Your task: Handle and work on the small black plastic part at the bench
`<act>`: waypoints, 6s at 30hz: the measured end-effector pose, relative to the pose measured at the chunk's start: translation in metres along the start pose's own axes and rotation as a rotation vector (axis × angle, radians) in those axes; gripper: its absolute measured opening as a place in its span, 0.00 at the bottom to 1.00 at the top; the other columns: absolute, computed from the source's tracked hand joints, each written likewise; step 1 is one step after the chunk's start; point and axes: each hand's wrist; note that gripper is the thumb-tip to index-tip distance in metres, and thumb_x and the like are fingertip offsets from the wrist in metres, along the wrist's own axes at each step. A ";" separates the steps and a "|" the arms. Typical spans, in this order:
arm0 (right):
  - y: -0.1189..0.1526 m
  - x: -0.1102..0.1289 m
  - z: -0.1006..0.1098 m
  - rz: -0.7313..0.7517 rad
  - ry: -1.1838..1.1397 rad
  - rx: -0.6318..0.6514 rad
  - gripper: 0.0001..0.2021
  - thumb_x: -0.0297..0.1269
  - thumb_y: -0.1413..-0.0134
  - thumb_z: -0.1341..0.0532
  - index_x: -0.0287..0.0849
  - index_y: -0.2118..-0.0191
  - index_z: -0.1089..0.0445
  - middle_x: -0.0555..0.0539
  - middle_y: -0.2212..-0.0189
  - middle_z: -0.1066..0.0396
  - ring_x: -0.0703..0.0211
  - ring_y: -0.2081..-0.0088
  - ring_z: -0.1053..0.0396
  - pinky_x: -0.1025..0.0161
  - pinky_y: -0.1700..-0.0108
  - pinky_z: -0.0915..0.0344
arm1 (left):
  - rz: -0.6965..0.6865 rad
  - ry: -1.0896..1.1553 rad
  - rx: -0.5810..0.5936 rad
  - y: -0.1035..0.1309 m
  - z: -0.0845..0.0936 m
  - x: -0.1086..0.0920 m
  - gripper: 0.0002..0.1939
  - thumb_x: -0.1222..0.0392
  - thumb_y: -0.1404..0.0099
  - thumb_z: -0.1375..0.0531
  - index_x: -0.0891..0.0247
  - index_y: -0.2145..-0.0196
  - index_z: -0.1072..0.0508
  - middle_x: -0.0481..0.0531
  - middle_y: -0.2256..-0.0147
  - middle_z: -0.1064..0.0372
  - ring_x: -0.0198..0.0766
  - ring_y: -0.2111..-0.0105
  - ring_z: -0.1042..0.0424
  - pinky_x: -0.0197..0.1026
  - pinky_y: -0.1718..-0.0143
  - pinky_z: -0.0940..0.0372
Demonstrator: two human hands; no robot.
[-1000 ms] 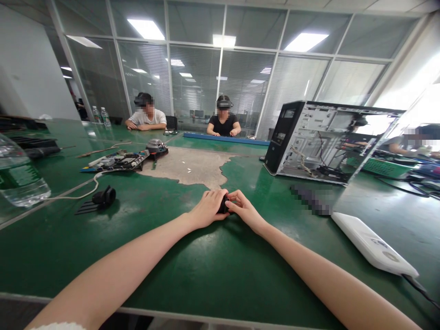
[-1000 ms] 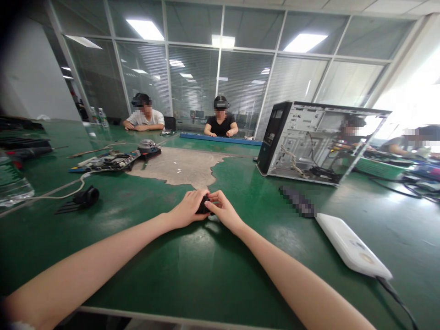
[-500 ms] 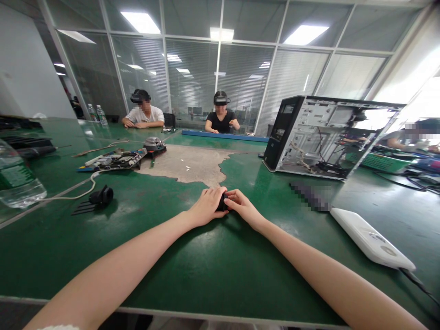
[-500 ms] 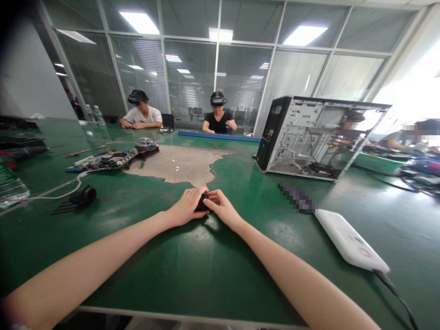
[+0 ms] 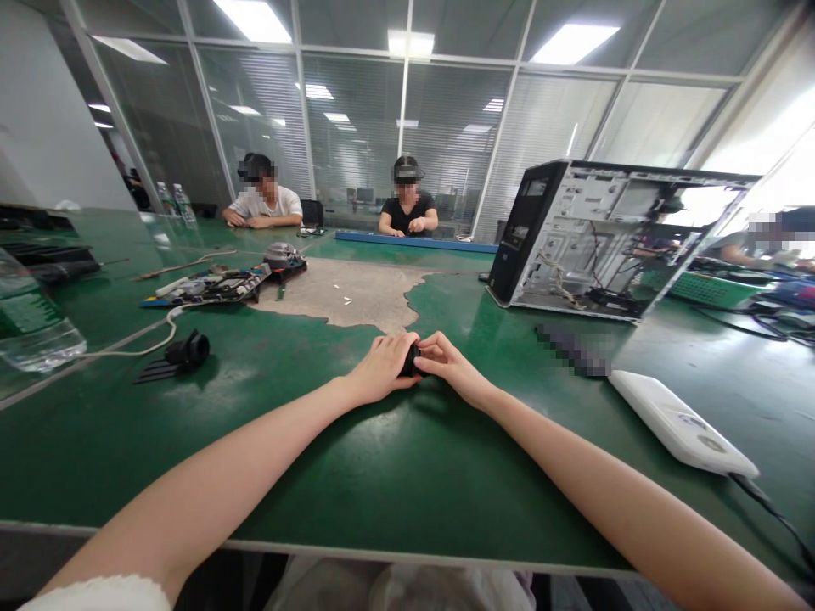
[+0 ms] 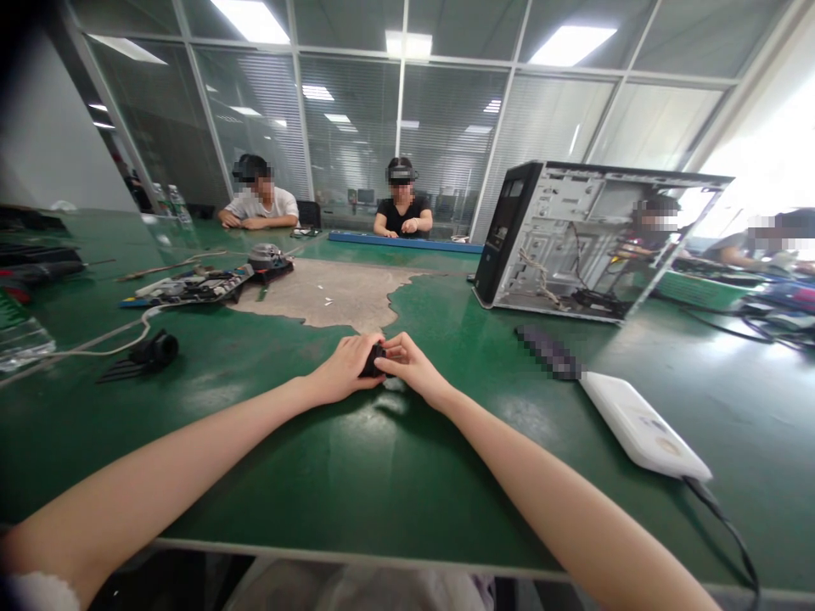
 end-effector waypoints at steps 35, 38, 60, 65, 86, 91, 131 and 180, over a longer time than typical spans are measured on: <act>0.001 -0.005 -0.003 0.014 0.041 -0.027 0.12 0.39 0.56 0.40 0.47 0.64 0.41 0.53 0.70 0.34 0.65 0.67 0.36 0.63 0.62 0.38 | -0.018 -0.020 -0.002 0.002 -0.004 0.002 0.30 0.55 0.46 0.41 0.63 0.50 0.51 0.57 0.53 0.42 0.46 0.54 0.41 0.48 0.55 0.48; 0.000 -0.007 -0.005 -0.005 0.069 -0.082 0.11 0.40 0.55 0.41 0.46 0.63 0.40 0.53 0.69 0.34 0.65 0.68 0.36 0.63 0.63 0.38 | -0.011 -0.032 -0.005 0.002 -0.004 0.001 0.29 0.55 0.46 0.41 0.63 0.50 0.51 0.57 0.54 0.42 0.46 0.54 0.41 0.47 0.55 0.48; 0.000 -0.008 -0.003 -0.021 0.079 -0.080 0.12 0.41 0.56 0.40 0.44 0.63 0.39 0.50 0.67 0.34 0.64 0.66 0.36 0.62 0.62 0.38 | -0.001 -0.031 -0.025 0.002 -0.004 -0.001 0.29 0.56 0.47 0.41 0.62 0.51 0.50 0.57 0.54 0.42 0.46 0.53 0.41 0.48 0.55 0.47; 0.004 -0.002 -0.004 0.037 0.054 -0.023 0.15 0.36 0.62 0.36 0.46 0.65 0.40 0.53 0.68 0.34 0.64 0.65 0.36 0.63 0.62 0.38 | 0.006 -0.025 -0.020 0.002 -0.004 -0.001 0.29 0.57 0.47 0.41 0.62 0.51 0.50 0.57 0.54 0.41 0.46 0.53 0.41 0.48 0.55 0.47; 0.003 -0.002 -0.002 0.021 0.053 -0.046 0.11 0.39 0.57 0.40 0.46 0.66 0.40 0.52 0.68 0.34 0.64 0.65 0.36 0.63 0.62 0.38 | -0.003 -0.023 -0.030 0.003 -0.003 -0.001 0.30 0.56 0.47 0.41 0.62 0.51 0.50 0.57 0.54 0.41 0.45 0.53 0.41 0.48 0.55 0.47; 0.000 -0.007 -0.004 -0.013 0.045 -0.070 0.12 0.39 0.56 0.40 0.45 0.63 0.40 0.52 0.68 0.34 0.65 0.67 0.36 0.63 0.63 0.38 | -0.004 -0.024 -0.027 0.003 -0.002 -0.001 0.30 0.56 0.47 0.41 0.62 0.51 0.50 0.56 0.54 0.41 0.45 0.54 0.40 0.47 0.55 0.47; -0.001 -0.009 -0.001 -0.060 0.042 -0.067 0.14 0.39 0.57 0.39 0.44 0.62 0.39 0.50 0.67 0.33 0.64 0.65 0.35 0.62 0.60 0.38 | -0.011 -0.022 -0.029 0.003 -0.002 -0.002 0.28 0.55 0.47 0.42 0.62 0.52 0.49 0.56 0.55 0.41 0.45 0.55 0.40 0.48 0.55 0.47; 0.003 -0.004 0.003 -0.011 0.006 0.022 0.16 0.36 0.60 0.37 0.46 0.64 0.41 0.53 0.70 0.34 0.66 0.67 0.35 0.63 0.62 0.39 | -0.017 -0.017 -0.017 0.002 -0.001 -0.002 0.29 0.56 0.46 0.42 0.62 0.51 0.50 0.56 0.54 0.42 0.46 0.54 0.40 0.49 0.55 0.47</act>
Point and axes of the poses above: each hand's wrist, its own y-axis away from the middle knuckle, its own z-axis out of the back of the hand, x = y × z
